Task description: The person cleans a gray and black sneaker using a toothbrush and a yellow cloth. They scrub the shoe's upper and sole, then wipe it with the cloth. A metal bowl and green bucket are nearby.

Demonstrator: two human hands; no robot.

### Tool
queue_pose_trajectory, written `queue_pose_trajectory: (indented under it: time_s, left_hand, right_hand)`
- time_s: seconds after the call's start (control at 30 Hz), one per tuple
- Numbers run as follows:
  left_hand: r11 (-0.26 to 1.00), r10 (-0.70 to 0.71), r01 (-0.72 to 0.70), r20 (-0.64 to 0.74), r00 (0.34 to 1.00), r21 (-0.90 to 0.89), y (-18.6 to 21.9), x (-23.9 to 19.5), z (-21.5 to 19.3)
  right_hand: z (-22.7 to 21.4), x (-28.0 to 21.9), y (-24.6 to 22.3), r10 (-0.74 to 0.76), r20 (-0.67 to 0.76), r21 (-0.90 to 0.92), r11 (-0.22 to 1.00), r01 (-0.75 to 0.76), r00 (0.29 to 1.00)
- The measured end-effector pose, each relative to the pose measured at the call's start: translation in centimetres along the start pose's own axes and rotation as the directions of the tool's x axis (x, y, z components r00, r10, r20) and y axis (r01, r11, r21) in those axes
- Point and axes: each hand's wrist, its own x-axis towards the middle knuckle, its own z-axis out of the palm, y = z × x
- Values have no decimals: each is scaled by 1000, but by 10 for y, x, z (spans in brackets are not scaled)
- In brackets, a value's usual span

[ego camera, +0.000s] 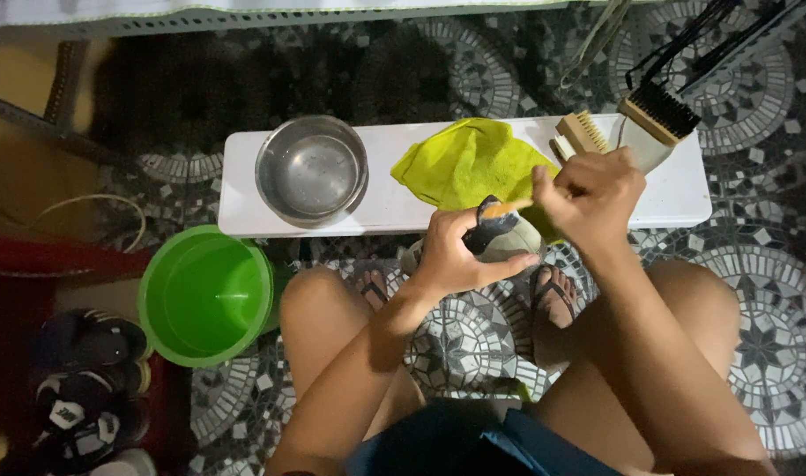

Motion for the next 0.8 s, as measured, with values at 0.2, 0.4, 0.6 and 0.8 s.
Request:
queue_pose_trajectory:
  time_s: [0.2,0.4,0.6,0.8]
  left_hand:
    - [1000,7,-7,-3,1000,16,8,6,0]
    - [997,11,-13,21,1000,80,-9,-6,-2]
    - [995,37,-39,16,999,92,-18,-12,-4]
    - [999,49,-49,18,999,1,21,3,-10]
  right_hand:
    - [1,-5,17,-73,7,-97,993,74,997]
    - [-2,-13,16,-24,-25,-123,992,21,999]
    - [-1,-11,8,27,-32,-77,997,-30,999]
    - [9,-21,-9,206,42,200,957,-211,978]
